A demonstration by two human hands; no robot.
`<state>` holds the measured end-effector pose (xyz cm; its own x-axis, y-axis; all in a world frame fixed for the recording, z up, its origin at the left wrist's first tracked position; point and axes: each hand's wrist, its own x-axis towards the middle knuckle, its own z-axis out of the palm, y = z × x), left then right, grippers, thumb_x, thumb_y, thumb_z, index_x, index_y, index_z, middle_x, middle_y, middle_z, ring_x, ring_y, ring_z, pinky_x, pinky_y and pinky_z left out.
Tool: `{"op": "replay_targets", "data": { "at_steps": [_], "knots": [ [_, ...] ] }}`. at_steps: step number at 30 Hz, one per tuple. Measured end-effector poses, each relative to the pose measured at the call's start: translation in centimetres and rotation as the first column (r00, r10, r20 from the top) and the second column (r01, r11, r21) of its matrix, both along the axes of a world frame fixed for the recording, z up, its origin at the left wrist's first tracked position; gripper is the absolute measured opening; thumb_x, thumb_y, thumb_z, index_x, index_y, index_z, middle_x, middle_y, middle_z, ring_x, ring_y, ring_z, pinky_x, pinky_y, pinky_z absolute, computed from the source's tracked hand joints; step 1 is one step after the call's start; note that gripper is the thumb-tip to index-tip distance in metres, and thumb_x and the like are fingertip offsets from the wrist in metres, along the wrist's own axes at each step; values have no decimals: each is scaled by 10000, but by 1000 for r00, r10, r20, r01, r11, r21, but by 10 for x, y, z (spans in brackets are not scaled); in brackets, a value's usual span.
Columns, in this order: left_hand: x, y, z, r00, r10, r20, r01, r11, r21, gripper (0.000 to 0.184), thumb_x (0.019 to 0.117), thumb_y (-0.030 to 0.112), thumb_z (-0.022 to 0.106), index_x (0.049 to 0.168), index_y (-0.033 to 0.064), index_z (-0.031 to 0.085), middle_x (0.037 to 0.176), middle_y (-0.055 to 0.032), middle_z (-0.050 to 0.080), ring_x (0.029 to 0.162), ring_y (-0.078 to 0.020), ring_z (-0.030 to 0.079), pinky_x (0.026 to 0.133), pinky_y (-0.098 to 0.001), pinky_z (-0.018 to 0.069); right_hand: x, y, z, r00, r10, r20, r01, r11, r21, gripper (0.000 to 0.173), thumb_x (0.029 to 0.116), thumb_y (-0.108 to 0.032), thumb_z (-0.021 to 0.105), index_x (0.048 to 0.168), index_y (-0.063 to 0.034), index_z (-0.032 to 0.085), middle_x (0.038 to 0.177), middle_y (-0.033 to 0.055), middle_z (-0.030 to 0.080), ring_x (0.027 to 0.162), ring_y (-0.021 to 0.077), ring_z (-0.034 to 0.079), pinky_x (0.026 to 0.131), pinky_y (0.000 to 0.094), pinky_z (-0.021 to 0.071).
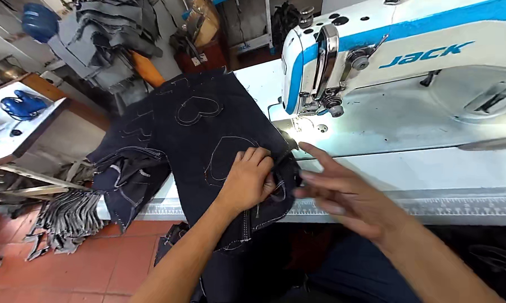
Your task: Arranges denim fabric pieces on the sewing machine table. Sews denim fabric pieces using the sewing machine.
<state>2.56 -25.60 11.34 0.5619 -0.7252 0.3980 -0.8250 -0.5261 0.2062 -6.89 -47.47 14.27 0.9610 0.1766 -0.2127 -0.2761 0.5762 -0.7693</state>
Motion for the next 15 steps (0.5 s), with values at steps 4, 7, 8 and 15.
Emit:
{"op": "replay_targets", "data": {
  "at_steps": [4,7,8,15],
  "knots": [
    [-2,-7,-3,999,10,37,-12,999,51,143,881,255,621,868,119,664,1129,-72,678,1112,-263,632,872,-487,513,-24,-68,-12,955,-104,279,217,885,-412,295,1048,-236,467,1310,-210,600,902,53,749,483,60,616,390,177,485],
    [-2,-4,-7,999,9,43,-7,999,-38,165,931,279,635,907,125,688,1104,-44,700,1077,-214,656,902,-436,528,-11,-58,-33,745,244,621,533,343,-774,274,994,-390,587,1079,-190,754,915,-55,705,762,56,660,608,253,559],
    [-1,-2,-8,999,8,39,-5,997,-72,165,939,274,644,910,120,697,1089,-37,706,1064,-201,664,907,-424,537,0,-49,-39,659,382,649,637,176,-750,302,979,-465,591,1046,-243,785,934,-51,690,836,101,658,669,312,563],
    [-2,8,23,992,-126,-33,122,987,-102,146,902,124,670,770,63,666,1189,-70,715,1151,-176,671,975,-364,570,53,-36,-35,721,560,409,577,-159,-801,983,527,-1014,518,1213,-349,751,1182,130,592,1043,337,546,835,556,406]
  ]
}}
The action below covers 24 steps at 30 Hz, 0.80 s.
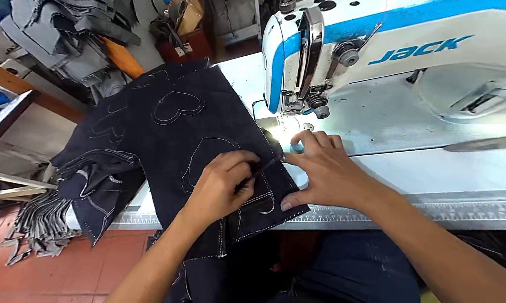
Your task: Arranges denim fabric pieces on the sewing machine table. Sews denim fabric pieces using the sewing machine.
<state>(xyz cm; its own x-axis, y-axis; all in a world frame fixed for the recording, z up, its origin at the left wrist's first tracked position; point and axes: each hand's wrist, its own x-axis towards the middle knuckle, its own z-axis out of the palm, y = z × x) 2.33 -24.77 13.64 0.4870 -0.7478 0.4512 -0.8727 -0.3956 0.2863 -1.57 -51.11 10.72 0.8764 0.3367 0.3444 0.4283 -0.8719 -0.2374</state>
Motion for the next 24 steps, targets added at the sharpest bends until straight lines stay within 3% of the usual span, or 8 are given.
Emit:
{"op": "replay_targets", "data": {
  "at_steps": [3,5,7,12,14,18,21,24],
  "knots": [
    [-5,-7,-8,996,-78,50,70,985,158,163,988,147,594,895,60,696,1247,-76,707,1272,-204,627,1104,-391,505,-1,-3,0,1000,-8,-21,8,1000,-11,990,479,-1025,526,1184,-369,756,1206,106,578,1078,316,522,882,554,375],
    [-5,-7,-13,993,-73,95,58,987,148,196,1009,161,574,1054,81,748,1225,-53,725,1266,-194,636,1110,-388,504,-4,-4,-3,1000,-25,-2,25,1000,-1,996,471,-1038,504,1149,-357,767,1232,111,583,1131,325,519,922,570,366],
    [-5,-7,-15,990,-54,134,38,992,116,218,999,141,586,1108,89,768,1195,-49,740,1243,-194,651,1090,-373,522,-7,-2,-8,999,-41,13,41,999,10,1002,479,-1041,494,1159,-356,763,1240,111,578,1164,331,511,944,575,360],
    [-20,-4,-36,999,15,52,-11,996,-88,168,984,118,635,1065,58,770,1154,-65,760,1211,-192,680,1084,-404,548,-2,-8,-4,1000,22,-18,-22,1000,6,1013,459,-1035,511,1162,-348,758,1186,67,570,1071,280,507,870,513,370],
    [-31,1,-36,1000,16,-25,-20,990,-138,146,976,116,652,1040,60,770,1120,-65,772,1163,-186,706,1063,-401,566,12,-10,2,995,95,-20,-95,995,-6,981,515,-1021,504,1188,-353,753,1121,52,579,1013,261,511,822,486,370],
    [-46,9,-27,992,24,-127,-48,981,-190,124,962,99,668,1004,27,760,1089,-104,771,1122,-199,724,1020,-372,593,24,-3,-2,983,181,35,-180,983,-18,1068,477,-1029,510,1246,-320,727,1116,60,581,988,257,513,825,488,376],
    [-44,11,-26,986,33,-162,-66,977,-201,114,948,111,684,991,42,763,1082,-80,772,1109,-175,724,994,-346,606,17,-1,-5,986,157,47,-157,988,0,1098,510,-1020,506,1286,-272,713,1184,75,588,1003,269,517,830,497,373],
    [-41,13,-30,994,20,-104,-36,987,-158,129,969,154,700,1014,68,785,1104,-56,767,1156,-173,697,1001,-325,588,-15,5,-2,997,5,75,-16,988,151,994,617,-877,652,1317,-171,689,1133,113,623,970,332,574,825,573,424]
  ]
}}
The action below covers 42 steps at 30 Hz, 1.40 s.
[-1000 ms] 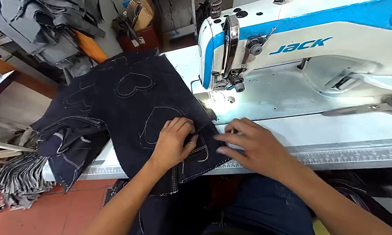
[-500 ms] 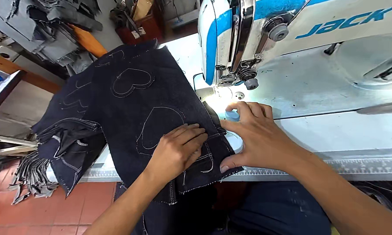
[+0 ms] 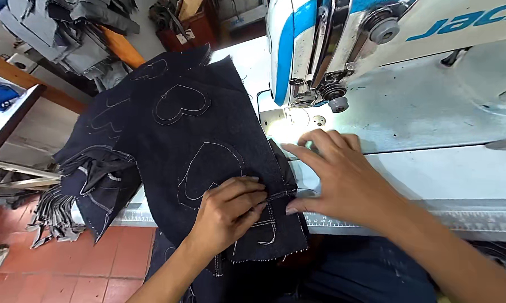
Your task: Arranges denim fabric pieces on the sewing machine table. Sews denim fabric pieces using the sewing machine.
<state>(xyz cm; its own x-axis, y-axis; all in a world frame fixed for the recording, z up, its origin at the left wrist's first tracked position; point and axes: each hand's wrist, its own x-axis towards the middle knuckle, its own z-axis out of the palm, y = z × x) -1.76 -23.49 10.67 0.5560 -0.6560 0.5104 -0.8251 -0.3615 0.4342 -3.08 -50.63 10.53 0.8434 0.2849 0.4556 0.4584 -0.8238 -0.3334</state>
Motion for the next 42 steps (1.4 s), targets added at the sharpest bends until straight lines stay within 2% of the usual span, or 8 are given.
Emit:
{"op": "replay_targets", "data": {
  "at_steps": [4,7,15,21,25,30,35,42],
  "knots": [
    [-2,-3,-3,999,-26,31,25,999,29,180,1006,197,669,1066,72,785,1143,-64,761,1202,-198,678,1071,-365,547,-60,23,-23,985,-111,131,81,973,217,524,892,-694,624,1172,-253,667,969,59,630,869,245,605,790,460,460],
    [0,-5,-2,998,-40,43,36,996,84,198,1020,211,646,1103,100,787,1188,-41,749,1247,-203,651,1127,-409,506,-71,36,-45,960,-147,237,118,985,129,398,987,-626,527,1178,-321,699,928,38,589,873,225,556,847,418,388],
    [16,-13,14,979,-64,192,4,955,297,224,1038,229,591,1115,168,793,1234,12,733,1296,-189,614,1152,-475,459,-67,33,-43,964,-158,212,135,983,122,415,975,-655,515,1182,-364,726,945,38,590,879,213,541,827,413,379],
    [16,-13,10,999,6,33,-15,967,253,273,1055,324,554,1105,203,794,1339,30,683,1390,-175,533,1211,-526,384,-67,35,-44,974,-160,163,144,984,104,387,973,-648,520,1136,-358,719,1374,-87,653,1179,204,597,924,444,402],
    [28,-17,6,983,181,-26,-164,936,311,417,1071,458,445,1301,224,701,1497,96,565,1483,-111,405,1258,-562,261,-66,33,-40,984,-133,122,127,990,57,396,987,-643,478,1130,-360,715,1398,-106,638,1196,209,594,897,454,415],
    [37,-45,3,944,316,92,-322,825,465,672,1011,655,372,1486,215,552,1622,86,419,1552,-231,288,1184,-735,194,-69,8,-18,999,-43,-29,42,998,-46,442,983,-630,495,1207,-329,728,1452,-59,608,1201,269,597,875,487,449],
    [45,-79,13,965,262,25,-233,803,548,676,974,671,420,1447,216,579,1644,76,382,1560,-355,231,1104,-817,172,-54,-35,-14,992,115,-44,-117,991,-65,398,1035,-584,436,1215,-365,715,1400,-62,631,1136,247,600,860,440,475],
    [89,-86,17,988,137,-77,-79,857,508,723,913,685,560,1392,145,581,1651,-23,370,1584,-320,160,1176,-765,52,-40,-28,-15,999,38,5,-38,997,-69,423,1038,-591,411,1219,-374,726,1368,-46,652,1107,235,618,834,404,496]
  ]
}}
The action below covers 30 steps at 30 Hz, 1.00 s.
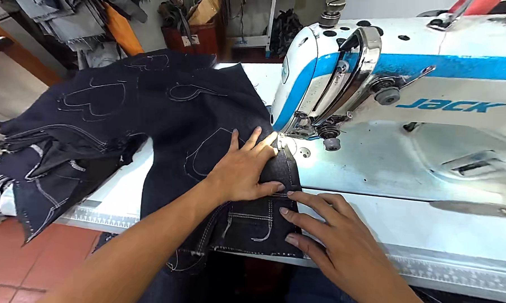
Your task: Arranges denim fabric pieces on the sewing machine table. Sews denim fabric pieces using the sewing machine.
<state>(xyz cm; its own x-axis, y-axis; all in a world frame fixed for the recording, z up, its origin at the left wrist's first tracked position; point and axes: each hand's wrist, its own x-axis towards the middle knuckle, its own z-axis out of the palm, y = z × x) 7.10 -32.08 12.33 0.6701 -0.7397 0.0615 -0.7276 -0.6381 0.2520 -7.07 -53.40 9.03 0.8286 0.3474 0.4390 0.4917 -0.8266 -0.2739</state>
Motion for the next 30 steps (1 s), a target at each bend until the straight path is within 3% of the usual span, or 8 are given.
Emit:
{"op": "replay_targets", "data": {
  "at_steps": [8,11,13,14,16,19,26,30],
  "knots": [
    [28,12,5,988,-150,-39,150,989,-4,789,920,679,576,1432,80,519,1661,-79,345,1583,-325,166,1198,-729,19,-1,22,-4,996,-92,1,92,996,3,447,1028,-624,385,1268,-425,706,1402,-93,635,1128,243,603,823,449,449],
    [7,9,12,991,-72,115,61,994,96,728,970,680,483,1393,98,590,1658,-97,349,1572,-386,175,1163,-785,79,-1,25,-1,996,-92,0,92,996,6,446,1019,-623,410,1226,-394,732,1348,-65,664,1098,254,623,808,452,485],
    [-29,20,23,946,-105,307,93,994,53,369,1013,382,568,1151,77,724,1525,-131,523,1488,-408,373,1135,-785,236,5,18,0,998,-59,-7,59,998,18,440,1014,-628,419,1209,-393,736,1340,-67,664,1104,243,620,819,437,496],
    [-45,33,24,929,-156,336,182,982,-49,197,963,195,591,1027,100,751,1359,-82,656,1394,-325,517,1146,-708,327,8,15,0,999,-44,-8,44,999,26,434,1011,-626,431,1210,-392,738,1346,-69,659,1115,238,613,829,434,498],
    [-59,62,10,916,-352,190,394,876,-277,273,996,39,482,948,128,736,1164,-9,731,1270,-207,620,1193,-591,363,15,9,0,999,-39,-7,39,999,25,437,1003,-620,453,1214,-375,746,1362,-71,648,1110,231,612,836,436,504],
    [-40,80,-11,856,-517,26,481,776,-408,387,991,-8,427,1057,142,777,1233,-8,730,1338,-206,578,1244,-598,279,32,3,5,1000,-13,-23,13,1000,6,445,994,-619,477,1225,-352,748,1377,-62,631,1125,236,595,835,430,501],
    [5,63,-6,847,-523,97,530,817,-225,444,930,-10,500,1240,186,750,1377,49,666,1443,-207,471,1247,-630,212,68,-5,9,1000,10,12,-10,1000,12,447,979,-566,523,1237,-285,756,1358,9,647,1114,264,599,834,434,497],
    [19,53,-6,867,-490,87,496,837,-229,483,937,-33,479,1299,174,722,1400,45,656,1448,-217,471,1227,-669,201,65,-3,6,999,-17,32,16,999,29,463,997,-531,519,1242,-216,755,1318,30,669,1152,269,606,906,442,501]
  ]
}}
